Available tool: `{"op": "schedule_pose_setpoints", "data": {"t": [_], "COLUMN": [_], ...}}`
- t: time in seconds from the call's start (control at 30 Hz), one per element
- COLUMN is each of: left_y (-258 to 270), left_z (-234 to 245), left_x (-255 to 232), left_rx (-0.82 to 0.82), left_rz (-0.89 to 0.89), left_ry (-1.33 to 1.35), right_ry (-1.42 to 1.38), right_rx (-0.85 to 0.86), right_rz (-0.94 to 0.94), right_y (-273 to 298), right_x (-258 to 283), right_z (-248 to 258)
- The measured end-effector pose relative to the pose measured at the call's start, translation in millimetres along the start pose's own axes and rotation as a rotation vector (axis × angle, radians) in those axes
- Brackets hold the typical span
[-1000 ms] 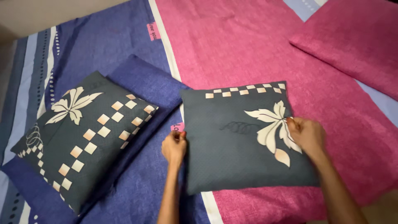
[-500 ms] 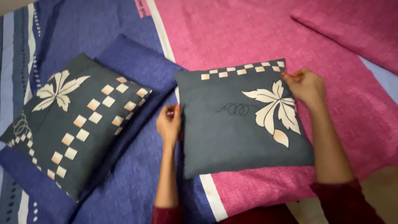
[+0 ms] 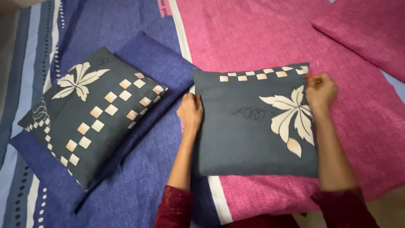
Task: The person folds a dark gray pillowcase and places it on a bed. Then the person folds a pink towel into a compact rectangle and smooths the bedsheet. The person handles the pillowcase and towel by hand without tools.
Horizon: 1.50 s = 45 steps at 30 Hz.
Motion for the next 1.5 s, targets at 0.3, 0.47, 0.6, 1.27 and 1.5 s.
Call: {"op": "schedule_pose_setpoints", "data": {"t": [0.3,0.47,0.6,1.27,1.5], "left_y": [13,36,60,62,66], "left_z": [46,64,63,-61,-64], "left_x": [-41,-79,-68,60,69], "left_rx": [-0.048,-0.060,-0.041,-0.014,0.158], "left_rz": [-0.186,-0.244,-0.187,0.466,0.546], "left_ry": [0.252,0.308,0.262,1.208,1.312], "right_ry": [-0.040,-0.046,0.363,0.188,-0.312], "right_rx": [0.128,-0.001,0.722,1.061,0.828], "right_rz": [0.269,0.678,0.254,0.563,0.583], "right_y": [21,61,62,206,175], "right_x": [152,229,144,273,287], "right_z": [15,25,-79,-163,-47]}}
Point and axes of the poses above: each hand's wrist, its own y-axis away from the middle knuckle, its own z-axis out of the back of the hand, x = y × z, the point moved 7 cm from there along -y, towards the middle knuckle, and after that the axes turned 15 degrees about -y, right-handed, at the moved point
